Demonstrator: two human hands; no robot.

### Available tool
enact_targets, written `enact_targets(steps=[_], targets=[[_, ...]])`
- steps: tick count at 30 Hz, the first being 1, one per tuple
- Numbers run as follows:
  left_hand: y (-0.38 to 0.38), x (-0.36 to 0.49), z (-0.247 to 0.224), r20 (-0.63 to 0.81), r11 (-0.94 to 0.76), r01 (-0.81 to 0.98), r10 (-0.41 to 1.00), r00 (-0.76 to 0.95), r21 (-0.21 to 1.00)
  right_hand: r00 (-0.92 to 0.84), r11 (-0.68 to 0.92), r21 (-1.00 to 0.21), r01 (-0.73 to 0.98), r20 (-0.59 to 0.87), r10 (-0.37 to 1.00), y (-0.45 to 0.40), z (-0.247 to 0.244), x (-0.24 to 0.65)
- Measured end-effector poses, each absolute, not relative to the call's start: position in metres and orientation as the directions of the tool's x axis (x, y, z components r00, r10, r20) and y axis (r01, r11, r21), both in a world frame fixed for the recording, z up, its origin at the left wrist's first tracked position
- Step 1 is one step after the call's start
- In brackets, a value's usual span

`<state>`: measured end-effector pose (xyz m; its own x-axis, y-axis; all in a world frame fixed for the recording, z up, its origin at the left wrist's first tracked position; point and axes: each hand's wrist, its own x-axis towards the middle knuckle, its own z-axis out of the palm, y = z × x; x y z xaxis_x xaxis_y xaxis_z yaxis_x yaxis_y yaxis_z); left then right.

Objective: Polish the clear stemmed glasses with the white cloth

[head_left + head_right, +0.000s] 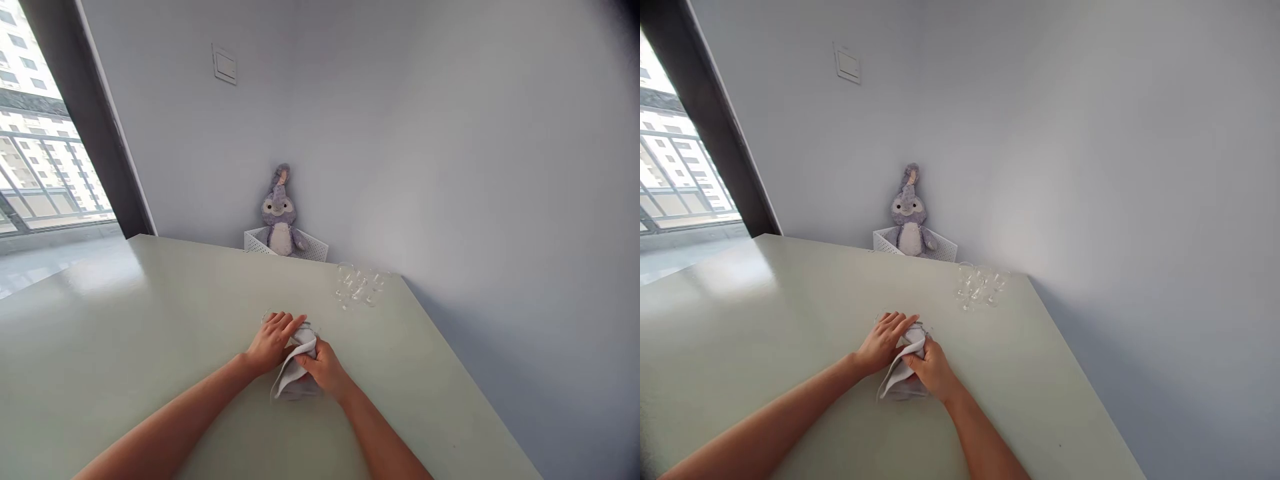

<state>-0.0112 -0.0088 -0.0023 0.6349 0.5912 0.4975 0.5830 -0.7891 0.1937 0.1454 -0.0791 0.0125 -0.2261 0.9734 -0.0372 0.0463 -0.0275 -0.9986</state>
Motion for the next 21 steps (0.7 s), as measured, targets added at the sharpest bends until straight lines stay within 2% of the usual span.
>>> enact_targets(steps=[3, 6, 8, 9, 11, 14, 15, 17, 19, 20, 21], targets=[[-0.01, -0.01, 0.005, 0.504, -0.826, 0.55, 0.529, 0.683, 0.122, -0.109, -0.063, -0.997, -0.034, -0.059, 0.992, -0.072, 0.007, 0.145], [-0.008, -0.01, 0.012, 0.549, -0.829, 0.556, 0.496, 0.673, 0.067, -0.045, -0.159, -0.941, -0.298, -0.152, 0.987, -0.067, 0.006, 0.146], [-0.006, -0.011, 0.018, 0.505, -0.837, 0.541, 0.504, 0.7, 0.085, -0.072, -0.205, -0.886, -0.416, -0.192, 0.979, -0.066, 0.008, 0.15], [-0.006, -0.012, 0.021, 0.457, -0.837, 0.532, 0.525, 0.718, 0.125, -0.098, -0.217, -0.881, -0.42, -0.193, 0.976, -0.066, 0.01, 0.153], [-0.005, -0.015, 0.028, 0.35, -0.799, 0.535, 0.601, 0.718, 0.273, -0.15, -0.199, -0.927, -0.318, -0.158, 0.976, -0.068, 0.017, 0.161], [-0.005, -0.02, 0.039, 0.135, -0.632, 0.474, 0.675, 0.725, 0.613, -0.298, -0.086, -0.996, -0.008, -0.08, 0.951, -0.077, 0.035, 0.174], [-0.006, -0.023, 0.042, 0.028, -0.543, 0.416, 0.632, 0.775, 0.729, -0.361, -0.028, -0.995, 0.091, -0.06, 0.93, -0.081, 0.044, 0.178], [-0.008, -0.026, 0.046, -0.142, -0.321, 0.294, 0.423, 0.895, 0.9, -0.474, 0.098, -0.968, 0.229, -0.023, 0.88, -0.091, 0.062, 0.183], [-0.012, -0.026, 0.048, -0.177, -0.141, 0.212, 0.231, 0.957, 0.967, -0.533, 0.192, -0.94, 0.283, 0.012, 0.846, -0.101, 0.078, 0.187], [-0.015, -0.025, 0.049, -0.157, -0.115, 0.184, 0.207, 0.966, 0.976, -0.542, 0.202, -0.936, 0.287, 0.015, 0.841, -0.104, 0.084, 0.189], [-0.018, -0.023, 0.051, -0.126, -0.146, 0.165, 0.241, 0.962, 0.975, -0.532, 0.179, -0.943, 0.282, 0.001, 0.847, -0.107, 0.087, 0.19]])
